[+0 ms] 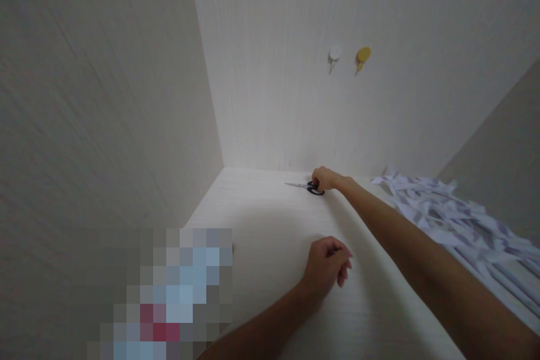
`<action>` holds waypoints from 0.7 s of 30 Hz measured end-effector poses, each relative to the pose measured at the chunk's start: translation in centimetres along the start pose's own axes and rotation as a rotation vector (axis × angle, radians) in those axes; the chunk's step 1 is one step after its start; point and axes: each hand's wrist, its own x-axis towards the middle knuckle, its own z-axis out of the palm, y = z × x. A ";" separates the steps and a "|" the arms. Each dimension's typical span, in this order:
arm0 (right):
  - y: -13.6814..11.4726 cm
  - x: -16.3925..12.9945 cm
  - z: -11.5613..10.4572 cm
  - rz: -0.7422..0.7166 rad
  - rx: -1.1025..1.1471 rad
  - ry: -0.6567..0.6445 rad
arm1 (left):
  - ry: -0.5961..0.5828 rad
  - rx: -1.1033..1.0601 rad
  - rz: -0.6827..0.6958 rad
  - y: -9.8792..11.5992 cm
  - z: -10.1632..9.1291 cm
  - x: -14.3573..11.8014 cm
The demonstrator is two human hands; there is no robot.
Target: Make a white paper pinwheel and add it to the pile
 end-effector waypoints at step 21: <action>-1.3 -3.0 0.4 0.088 0.086 0.201 | -0.001 0.026 0.014 -0.1 -0.2 -0.1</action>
